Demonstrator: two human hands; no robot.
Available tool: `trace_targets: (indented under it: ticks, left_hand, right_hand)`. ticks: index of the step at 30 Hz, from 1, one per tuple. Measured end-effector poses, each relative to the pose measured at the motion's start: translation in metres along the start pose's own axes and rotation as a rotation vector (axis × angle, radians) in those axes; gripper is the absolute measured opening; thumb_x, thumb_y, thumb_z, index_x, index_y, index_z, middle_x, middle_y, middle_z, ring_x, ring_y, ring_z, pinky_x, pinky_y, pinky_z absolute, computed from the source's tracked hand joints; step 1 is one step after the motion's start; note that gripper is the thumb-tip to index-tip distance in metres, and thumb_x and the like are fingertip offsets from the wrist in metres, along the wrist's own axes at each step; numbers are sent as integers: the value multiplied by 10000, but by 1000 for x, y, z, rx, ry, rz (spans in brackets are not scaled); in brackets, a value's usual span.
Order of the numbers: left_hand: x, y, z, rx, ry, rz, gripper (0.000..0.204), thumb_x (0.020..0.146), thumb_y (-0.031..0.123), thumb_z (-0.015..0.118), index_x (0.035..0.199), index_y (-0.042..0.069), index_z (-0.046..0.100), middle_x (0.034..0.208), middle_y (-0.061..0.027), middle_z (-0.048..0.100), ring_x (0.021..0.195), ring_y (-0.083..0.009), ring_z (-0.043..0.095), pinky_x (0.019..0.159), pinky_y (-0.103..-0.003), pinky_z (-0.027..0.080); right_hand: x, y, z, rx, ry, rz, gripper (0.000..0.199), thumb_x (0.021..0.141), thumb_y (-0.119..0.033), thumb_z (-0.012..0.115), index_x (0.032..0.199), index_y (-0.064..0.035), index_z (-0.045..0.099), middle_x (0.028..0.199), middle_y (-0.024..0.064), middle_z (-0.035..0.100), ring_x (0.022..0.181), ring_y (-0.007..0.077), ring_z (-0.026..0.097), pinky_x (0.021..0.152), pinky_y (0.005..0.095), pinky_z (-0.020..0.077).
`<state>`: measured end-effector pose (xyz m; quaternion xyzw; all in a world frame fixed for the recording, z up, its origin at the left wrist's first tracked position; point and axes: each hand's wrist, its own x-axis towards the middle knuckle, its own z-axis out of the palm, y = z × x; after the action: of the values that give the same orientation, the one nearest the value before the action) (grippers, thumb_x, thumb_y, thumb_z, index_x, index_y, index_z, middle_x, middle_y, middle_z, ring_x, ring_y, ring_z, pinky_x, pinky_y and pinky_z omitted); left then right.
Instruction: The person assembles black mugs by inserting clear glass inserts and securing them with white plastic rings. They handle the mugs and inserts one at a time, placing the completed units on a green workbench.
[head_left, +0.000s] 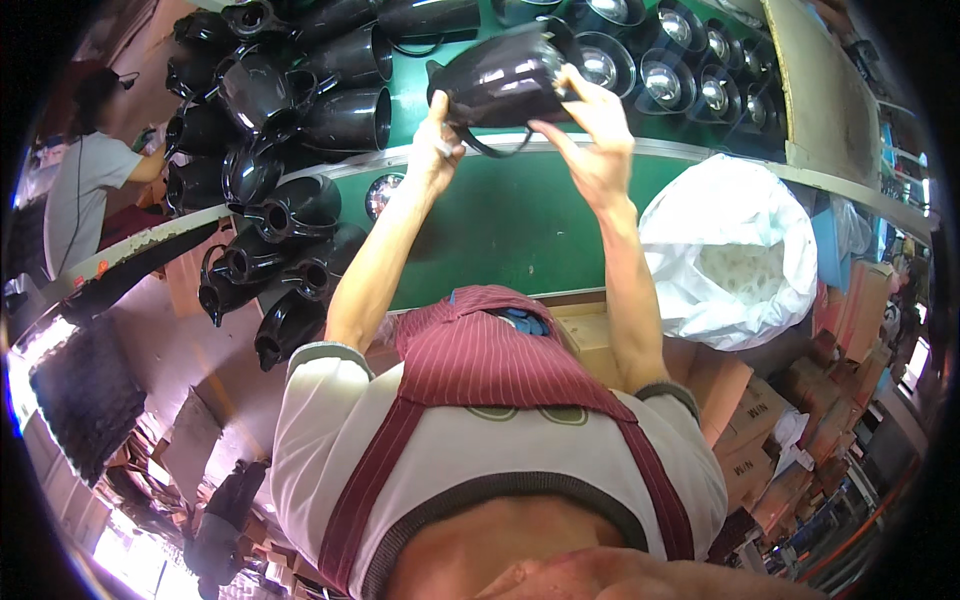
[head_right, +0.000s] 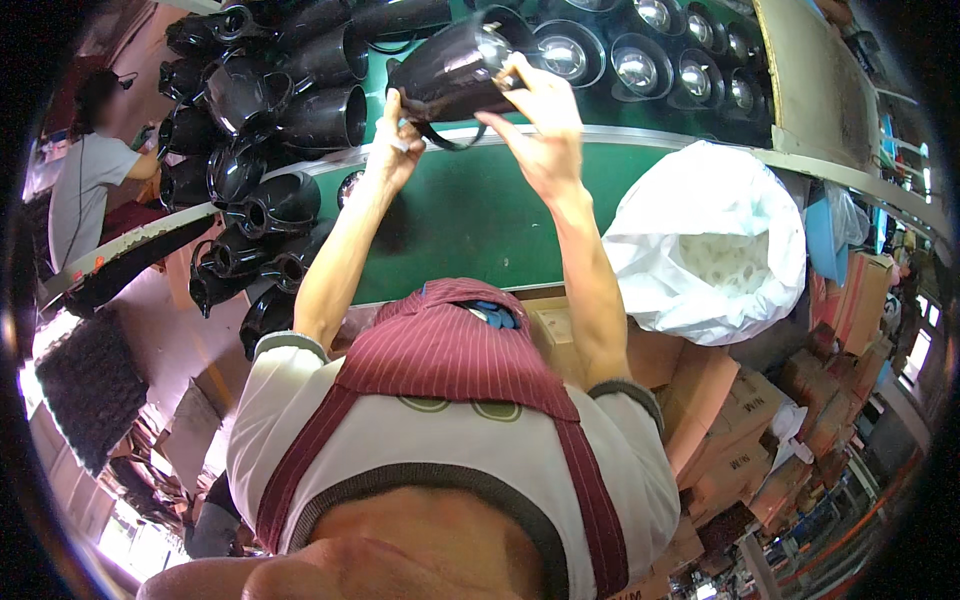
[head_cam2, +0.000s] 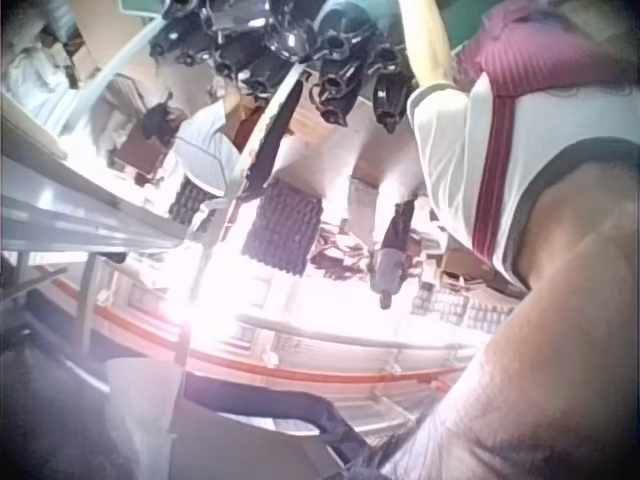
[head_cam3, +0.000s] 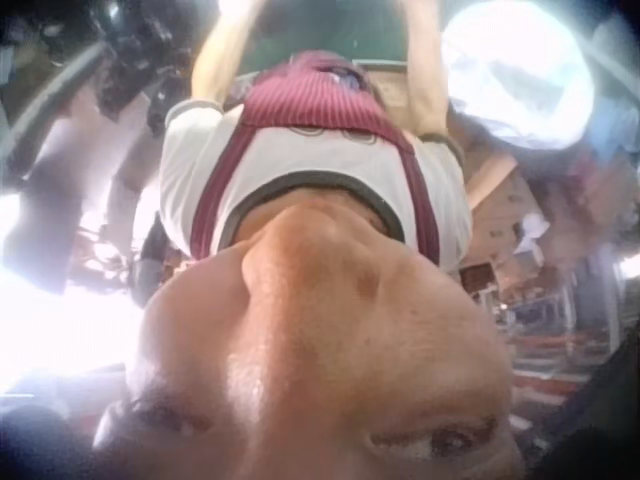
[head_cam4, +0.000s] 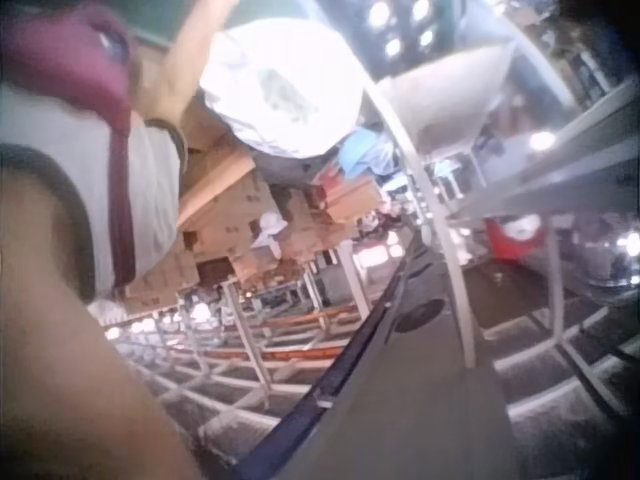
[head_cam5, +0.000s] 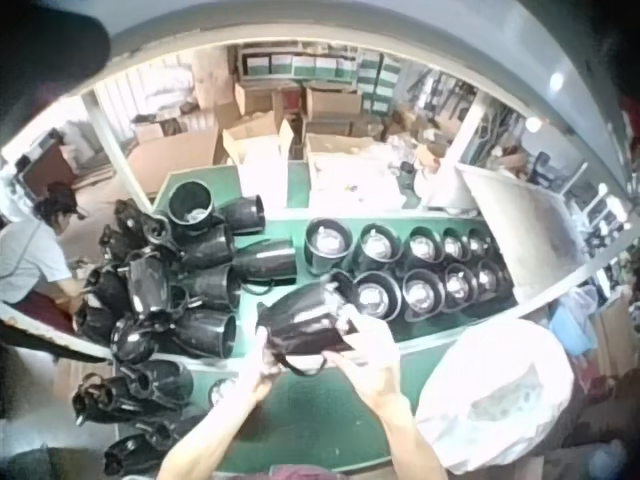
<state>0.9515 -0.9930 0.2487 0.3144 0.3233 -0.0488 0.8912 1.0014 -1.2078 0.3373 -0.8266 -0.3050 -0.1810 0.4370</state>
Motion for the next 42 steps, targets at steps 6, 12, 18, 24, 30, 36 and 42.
trace_targets:
  ticks: [6, 12, 18, 24, 30, 36, 42]
  left_hand:
    - [-26, -47, -10, 241, 208, 100, 353, 935, 213, 654, 1219, 25, 559, 1026, -55, 678, 540, -64, 426, 487, -231, 403]
    - [-106, -103, -67, 739, -250, -26, 179, 935, 123, 678, 1080, 18, 676, 917, -87, 734, 845, -144, 687, 808, -305, 533]
    - [-142, -106, -69, 937, -219, 67, 232, 906, 233, 706, 1063, 63, 690, 892, -71, 747, 832, -203, 715, 757, -349, 539]
    - [-168, -104, -73, 1187, -141, 255, 288, 866, 252, 739, 1093, 85, 676, 893, -111, 729, 874, -286, 706, 751, -409, 532]
    - [-192, -122, -91, 1614, -221, 234, 385, 710, 76, 677, 1095, 90, 690, 982, -163, 724, 940, -361, 699, 772, -481, 552]
    - [-223, -136, -99, 1830, -532, 46, 393, 777, 108, 655, 1155, 2, 636, 992, -239, 706, 947, -396, 698, 767, -501, 555]
    - [-242, -114, -98, 1670, -811, -67, 377, 894, 200, 534, 1160, -67, 524, 1013, -344, 653, 996, -500, 639, 846, -563, 500]
  right_hand:
    - [2, 66, 84, -365, -209, -72, 395, 678, -128, 836, 1040, -119, 680, 1341, 47, 567, 1116, 272, 566, 871, 362, 541]
    - [15, 77, 105, -474, -341, -124, 283, 688, -94, 816, 951, -84, 712, 1241, 129, 621, 1127, 336, 594, 930, 407, 525]
    - [11, 100, 87, -594, -431, -234, 330, 781, -138, 798, 1092, -72, 709, 1419, 195, 510, 1205, 375, 524, 957, 434, 501]
    - [22, 87, 83, -712, -576, -242, 310, 815, -129, 771, 1108, -54, 706, 1382, 202, 514, 1198, 370, 528, 973, 412, 513]
    - [24, 54, 52, -787, -634, -208, 448, 837, -184, 773, 1229, -35, 617, 1432, 258, 493, 1267, 415, 513, 1030, 445, 468]
    - [-44, -77, -114, -274, -291, -359, 227, 928, -108, 694, 1112, 20, 657, 1189, 193, 664, 1043, 341, 648, 950, 416, 492]
    - [-224, 3, -269, -398, 0, 481, 123, 946, -71, 643, 1019, 26, 624, 970, 187, 648, 907, 325, 623, 864, 423, 502]
